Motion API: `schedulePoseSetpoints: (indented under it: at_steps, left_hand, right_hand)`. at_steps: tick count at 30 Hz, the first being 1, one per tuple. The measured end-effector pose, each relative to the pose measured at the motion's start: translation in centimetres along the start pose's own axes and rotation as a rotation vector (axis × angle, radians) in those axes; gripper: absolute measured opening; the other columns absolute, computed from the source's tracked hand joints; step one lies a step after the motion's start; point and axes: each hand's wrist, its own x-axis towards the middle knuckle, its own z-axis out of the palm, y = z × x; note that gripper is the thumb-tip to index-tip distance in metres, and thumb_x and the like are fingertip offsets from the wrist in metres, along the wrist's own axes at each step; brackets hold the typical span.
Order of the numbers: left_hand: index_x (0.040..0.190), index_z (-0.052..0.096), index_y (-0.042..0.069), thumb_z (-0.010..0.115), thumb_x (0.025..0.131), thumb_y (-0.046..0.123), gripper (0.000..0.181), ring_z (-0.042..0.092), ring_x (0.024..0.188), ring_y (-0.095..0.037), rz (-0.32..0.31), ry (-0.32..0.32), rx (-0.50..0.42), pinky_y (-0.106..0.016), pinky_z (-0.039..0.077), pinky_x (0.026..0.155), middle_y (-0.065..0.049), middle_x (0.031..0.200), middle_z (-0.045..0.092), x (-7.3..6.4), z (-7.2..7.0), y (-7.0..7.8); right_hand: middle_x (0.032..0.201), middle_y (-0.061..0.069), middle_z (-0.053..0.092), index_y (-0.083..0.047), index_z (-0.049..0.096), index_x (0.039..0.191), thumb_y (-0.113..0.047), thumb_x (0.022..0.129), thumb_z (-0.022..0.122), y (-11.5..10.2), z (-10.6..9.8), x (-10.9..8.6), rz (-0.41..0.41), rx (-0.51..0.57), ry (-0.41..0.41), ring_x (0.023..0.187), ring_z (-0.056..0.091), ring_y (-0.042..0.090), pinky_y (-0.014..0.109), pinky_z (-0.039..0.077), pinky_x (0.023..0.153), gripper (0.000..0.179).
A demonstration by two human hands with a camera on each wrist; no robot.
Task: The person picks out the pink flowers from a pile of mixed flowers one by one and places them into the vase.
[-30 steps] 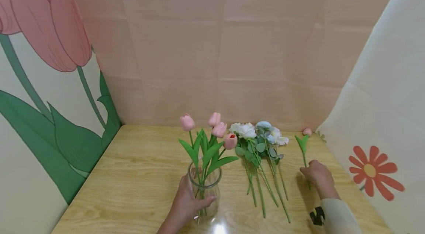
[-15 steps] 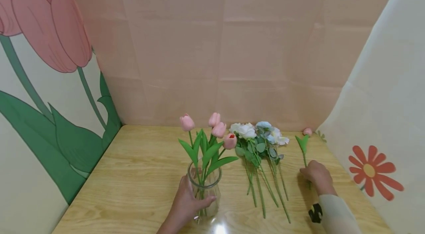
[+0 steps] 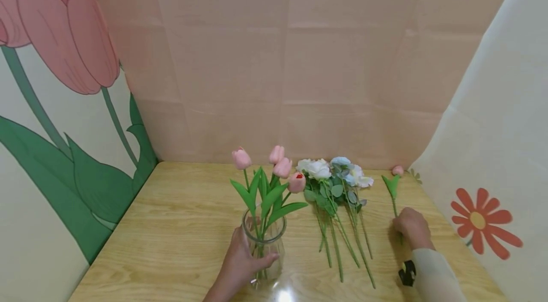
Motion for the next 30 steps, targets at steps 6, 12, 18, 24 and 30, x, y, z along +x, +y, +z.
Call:
schedulePoseSetpoints:
  at_steps: [6,12,18,24,30]
  left_hand:
    - [0.151,0.038,0.017,0.091,0.069,0.046,0.102,0.054,0.121,-0.039,-0.003,-0.018,-0.025,-0.066,0.046,0.100,-0.020,0.135,0.050,-0.1,0.0,0.0]
    - [0.152,0.037,0.017,0.090,0.069,0.048,0.103,0.054,0.122,-0.038,-0.002,-0.020,-0.037,-0.065,0.046,0.101,-0.019,0.135,0.049,0.0,0.0,-0.2]
    - [0.152,0.037,0.015,0.091,0.069,0.045,0.104,0.053,0.124,-0.041,0.009,-0.006,-0.017,-0.065,0.045,0.102,-0.020,0.138,0.049,0.1,0.2,-0.4]
    - [0.151,0.038,0.017,0.092,0.069,0.044,0.102,0.054,0.124,-0.041,0.007,0.001,-0.005,-0.064,0.046,0.102,-0.020,0.139,0.049,0.1,0.2,-0.4]
    - [0.151,0.037,0.017,0.091,0.069,0.045,0.102,0.054,0.123,-0.040,0.004,-0.002,-0.010,-0.064,0.046,0.102,-0.020,0.137,0.050,0.1,0.1,-0.3]
  right_hand:
    - [0.079,0.018,0.055,0.002,0.058,0.079,-0.022,0.092,0.056,0.2,-0.2,-0.4,-0.038,-0.023,0.025,0.071,0.054,0.030,0.041,0.049,0.061,0.028]
    - [0.082,0.021,0.057,0.004,0.061,0.082,-0.024,0.091,0.056,0.4,-0.2,-0.6,-0.006,0.005,0.051,0.073,0.054,0.033,0.043,0.050,0.062,0.030]
    - [0.074,0.016,0.056,0.000,0.059,0.074,-0.021,0.089,0.054,0.4,-0.2,-0.8,0.022,0.044,0.080,0.067,0.055,0.030,0.037,0.047,0.055,0.027]
    - [0.069,0.013,0.057,-0.003,0.061,0.071,-0.020,0.087,0.053,0.5,-0.5,-1.1,-0.015,0.067,0.107,0.064,0.055,0.028,0.035,0.045,0.051,0.024]
    - [0.070,0.013,0.057,-0.003,0.063,0.073,-0.020,0.086,0.053,0.6,-0.5,-1.3,-0.046,0.063,0.114,0.065,0.056,0.028,0.035,0.044,0.052,0.023]
